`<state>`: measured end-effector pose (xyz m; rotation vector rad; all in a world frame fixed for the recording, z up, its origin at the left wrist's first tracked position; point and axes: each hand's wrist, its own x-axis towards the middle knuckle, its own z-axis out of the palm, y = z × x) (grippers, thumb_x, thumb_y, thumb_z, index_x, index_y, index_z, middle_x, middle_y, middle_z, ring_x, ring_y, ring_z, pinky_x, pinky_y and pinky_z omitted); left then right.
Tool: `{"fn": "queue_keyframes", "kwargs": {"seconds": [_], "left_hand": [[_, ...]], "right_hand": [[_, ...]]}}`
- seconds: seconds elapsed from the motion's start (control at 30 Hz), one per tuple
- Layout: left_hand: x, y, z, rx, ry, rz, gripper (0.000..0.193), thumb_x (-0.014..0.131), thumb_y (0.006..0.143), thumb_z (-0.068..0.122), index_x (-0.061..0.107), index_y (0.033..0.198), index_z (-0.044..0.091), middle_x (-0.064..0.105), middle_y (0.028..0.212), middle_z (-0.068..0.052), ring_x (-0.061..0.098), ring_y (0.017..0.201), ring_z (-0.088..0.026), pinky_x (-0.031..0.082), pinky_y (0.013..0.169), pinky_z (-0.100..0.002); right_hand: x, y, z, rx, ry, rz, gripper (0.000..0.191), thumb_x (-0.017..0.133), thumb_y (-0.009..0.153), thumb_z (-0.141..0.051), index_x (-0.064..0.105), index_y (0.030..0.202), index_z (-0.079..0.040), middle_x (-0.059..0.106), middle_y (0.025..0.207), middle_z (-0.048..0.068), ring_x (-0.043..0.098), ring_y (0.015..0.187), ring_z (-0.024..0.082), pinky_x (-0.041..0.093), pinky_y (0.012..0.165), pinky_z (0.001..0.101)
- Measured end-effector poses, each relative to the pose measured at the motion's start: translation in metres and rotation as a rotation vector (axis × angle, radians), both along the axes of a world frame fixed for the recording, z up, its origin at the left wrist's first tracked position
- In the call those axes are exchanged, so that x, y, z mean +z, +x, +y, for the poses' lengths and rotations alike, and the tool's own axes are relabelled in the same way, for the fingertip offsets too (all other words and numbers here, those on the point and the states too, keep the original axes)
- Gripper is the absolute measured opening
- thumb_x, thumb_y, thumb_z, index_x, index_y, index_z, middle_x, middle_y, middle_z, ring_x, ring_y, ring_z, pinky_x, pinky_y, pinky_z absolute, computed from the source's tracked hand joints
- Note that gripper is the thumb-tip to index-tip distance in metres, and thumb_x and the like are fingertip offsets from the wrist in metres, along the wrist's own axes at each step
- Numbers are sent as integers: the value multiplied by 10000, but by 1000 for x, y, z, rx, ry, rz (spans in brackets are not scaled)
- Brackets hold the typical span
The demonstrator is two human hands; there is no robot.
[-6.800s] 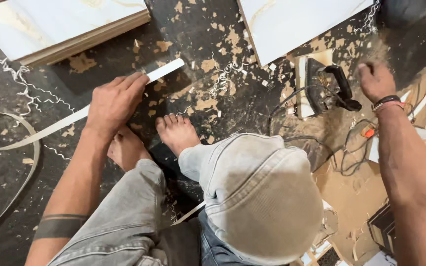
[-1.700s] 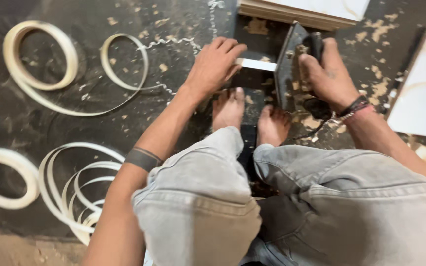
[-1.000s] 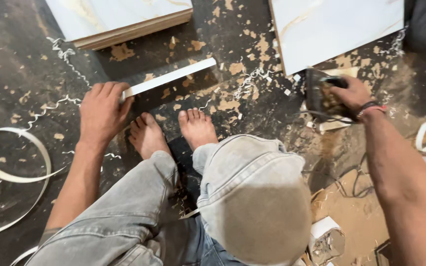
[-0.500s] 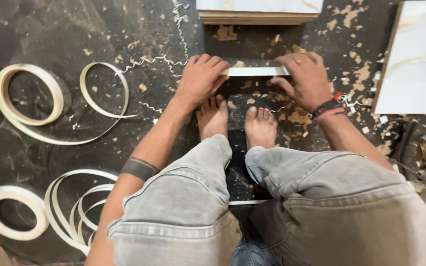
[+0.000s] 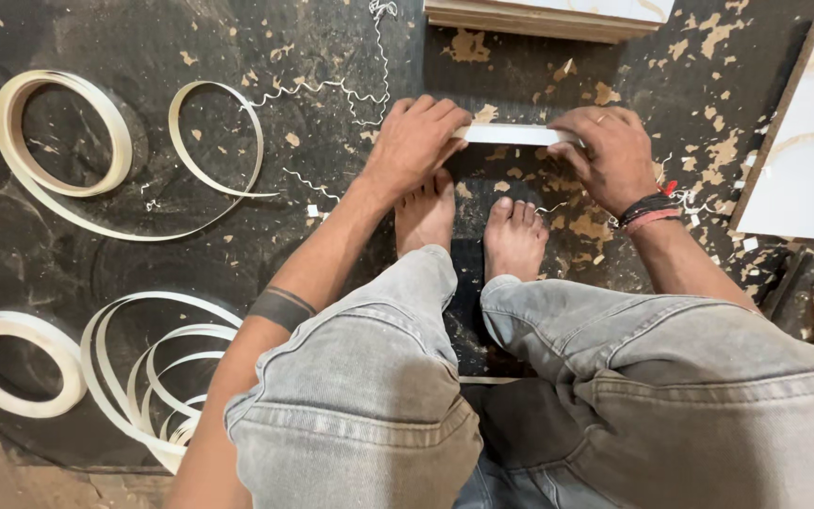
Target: The person sits on the workshop floor and applies white edge banding tape to the edges of wooden boards, pressing the tape along the board edge by hand and trimming or smoothing it with a hand plane, working on one board at a time.
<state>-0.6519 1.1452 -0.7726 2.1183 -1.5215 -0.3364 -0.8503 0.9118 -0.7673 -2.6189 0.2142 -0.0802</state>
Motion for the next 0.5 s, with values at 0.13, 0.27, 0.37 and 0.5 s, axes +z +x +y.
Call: {"fn": "queue_keyframes", "kwargs": {"seconds": [0.13,0.27,0.37,0.5], "left_hand": [[3,1,1,-21,-52,-33,366,733,920,311,660,1215,107,648,1066,-54,600,1015,-263,449,893,-426],[3,2,0,-28,-9,-29,271,722,953,305,686,1171,149,666,1054,-20,612,1011,-242,461,902,-418],[3,4,-2,-40,-7,-19,260,718,941,294,700,1161,156,681,1057,1,620,1007,-229,465,884,-411],[5,8,1,-37,-24,42,246,729,946,279,708,1150,144,691,1053,-7,624,996,-239,475,850,-408]], "right_hand": [[0,0,-2,-18,2,9,219,714,1041,-254,726,1218,-125,726,1201,57,662,1104,285,454,1025,436],[-2,-2,-6,7,24,55,245,711,1027,-266,731,1242,-151,724,1208,53,656,1084,284,467,1009,426],[-5,-5,-10,40,-40,45,243,696,1037,-248,742,1260,-163,730,1221,49,656,1098,285,462,1015,424],[-5,-5,-15,51,-38,74,234,664,1064,-237,740,1275,-166,725,1236,51,655,1126,281,448,1049,441]]}}
